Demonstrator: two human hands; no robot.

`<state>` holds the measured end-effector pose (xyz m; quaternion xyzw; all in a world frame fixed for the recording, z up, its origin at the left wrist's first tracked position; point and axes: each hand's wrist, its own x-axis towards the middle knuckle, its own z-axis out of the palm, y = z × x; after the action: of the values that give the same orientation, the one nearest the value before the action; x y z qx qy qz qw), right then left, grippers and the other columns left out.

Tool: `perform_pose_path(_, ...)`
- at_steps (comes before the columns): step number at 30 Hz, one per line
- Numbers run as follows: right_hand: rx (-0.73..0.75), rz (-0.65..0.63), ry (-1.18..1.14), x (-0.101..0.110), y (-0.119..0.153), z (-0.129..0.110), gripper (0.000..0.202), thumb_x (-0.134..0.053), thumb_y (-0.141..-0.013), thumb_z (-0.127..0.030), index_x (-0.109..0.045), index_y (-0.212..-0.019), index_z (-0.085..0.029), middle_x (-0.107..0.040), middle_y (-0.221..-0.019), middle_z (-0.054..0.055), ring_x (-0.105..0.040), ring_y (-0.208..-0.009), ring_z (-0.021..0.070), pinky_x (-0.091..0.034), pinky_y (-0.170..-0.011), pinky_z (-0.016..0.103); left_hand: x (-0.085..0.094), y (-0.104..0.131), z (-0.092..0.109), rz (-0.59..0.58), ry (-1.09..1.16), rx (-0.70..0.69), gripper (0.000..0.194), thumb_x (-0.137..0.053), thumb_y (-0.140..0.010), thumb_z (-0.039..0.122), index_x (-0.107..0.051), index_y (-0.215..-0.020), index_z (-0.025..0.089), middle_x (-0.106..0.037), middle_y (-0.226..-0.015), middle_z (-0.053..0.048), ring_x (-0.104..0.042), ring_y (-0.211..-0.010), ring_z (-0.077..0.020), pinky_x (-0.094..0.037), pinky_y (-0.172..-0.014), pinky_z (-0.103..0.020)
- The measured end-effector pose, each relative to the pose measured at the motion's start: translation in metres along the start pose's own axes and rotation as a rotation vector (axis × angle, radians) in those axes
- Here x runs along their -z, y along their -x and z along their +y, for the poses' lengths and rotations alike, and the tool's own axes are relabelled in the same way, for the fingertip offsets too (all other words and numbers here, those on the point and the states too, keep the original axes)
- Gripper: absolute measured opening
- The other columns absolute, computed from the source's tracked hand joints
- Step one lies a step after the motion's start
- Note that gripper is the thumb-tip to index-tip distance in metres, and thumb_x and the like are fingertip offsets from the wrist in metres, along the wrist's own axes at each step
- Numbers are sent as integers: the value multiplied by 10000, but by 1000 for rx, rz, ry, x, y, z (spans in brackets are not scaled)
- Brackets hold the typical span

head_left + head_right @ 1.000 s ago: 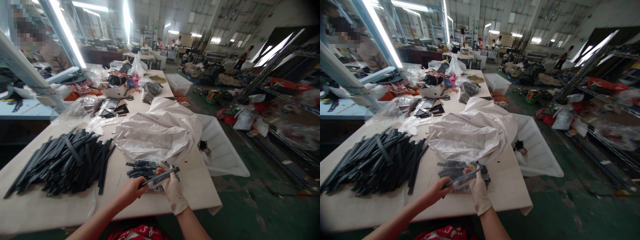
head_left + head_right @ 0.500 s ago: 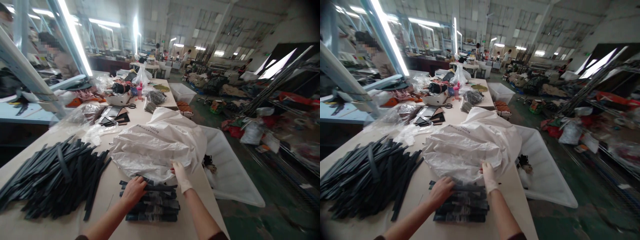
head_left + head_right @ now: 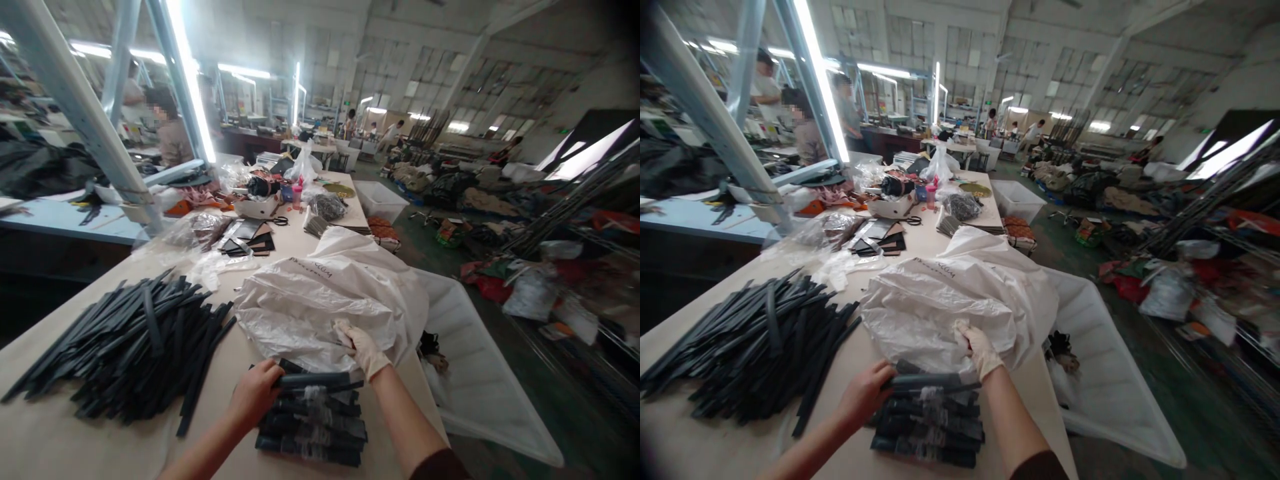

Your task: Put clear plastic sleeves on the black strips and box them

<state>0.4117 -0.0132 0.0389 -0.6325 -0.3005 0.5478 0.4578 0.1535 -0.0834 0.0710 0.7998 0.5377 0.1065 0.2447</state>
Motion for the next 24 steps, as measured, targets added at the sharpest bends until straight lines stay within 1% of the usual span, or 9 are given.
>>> perform_pose_path(3,13,-34,-112,-18,45,1,376,-661,-604,-519,-595,-707,-163,-523,-469,-41,-437,-397,92,-302,-364,197,9,-7,23,100,390,112,236,-408,-829,307,-589,-768,168,-578,-742,-11,-525,-711,-158,-393,-650,-244)
perform_pose_path(5,51,-18,-238,-36,73,6,377,-659,-616,-522,-586,-730,-170,-553,-515,-39,-464,-435,96,-344,-397,205,9,-14,47,68,651,137,258,-440,-800,359,-589,-798,148,-576,-704,-5,-515,-686,-150,-395,-628,-234)
perform_pose_path(7,129,79,-317,-51,99,11,343,-683,-616,-485,-578,-719,-175,-577,-556,-47,-493,-489,100,-393,-464,215,7,-15,69,23,858,150,237,-510,-746,352,-572,-819,135,-556,-678,10,-490,-642,-122,-385,-595,-212)
perform_pose_path(9,184,158,-365,-61,120,15,308,-703,-613,-448,-593,-722,-182,-602,-598,-54,-527,-559,109,-427,-539,219,7,-10,83,-2,978,186,192,-552,-697,315,-536,-776,140,-497,-619,42,-429,-560,-82,-354,-538,-185)
perform_pose_path(10,183,132,-412,-64,128,16,297,-700,-620,-442,-612,-747,-188,-622,-635,-49,-551,-614,119,-443,-585,223,8,-5,87,-18,1009,208,173,-555,-682,301,-517,-752,147,-460,-591,59,-389,-521,-65,-331,-506,-175)
perform_pose_path(15,54,-234,-593,-67,151,13,349,-658,-652,-464,-686,-851,-178,-690,-802,33,-612,-815,194,-480,-738,297,17,17,78,-181,983,225,178,-548,-653,328,-490,-691,163,-352,-494,93,-287,-427,-50,-238,-418,-177)
perform_pose_path(17,63,-285,-615,-69,157,7,340,-654,-670,-433,-689,-888,-174,-696,-873,44,-615,-849,200,-473,-786,318,18,20,70,-120,935,175,188,-553,-643,340,-497,-675,164,-366,-495,87,-318,-442,-61,-258,-433,-184)
perform_pose_path(21,209,-302,-572,-79,177,-7,257,-618,-735,-376,-683,-901,-192,-692,-895,28,-603,-871,193,-446,-836,336,20,24,55,83,882,117,219,-560,-654,370,-475,-656,168,-401,-533,74,-380,-516,-81,-316,-497,-193)
perform_pose_path(24,247,-324,-443,-85,188,-11,168,-633,-731,-333,-682,-817,-197,-679,-787,5,-593,-785,170,-458,-756,304,31,31,51,109,841,94,229,-544,-688,384,-471,-655,170,-416,-541,68,-400,-534,-89,-334,-512,-197)
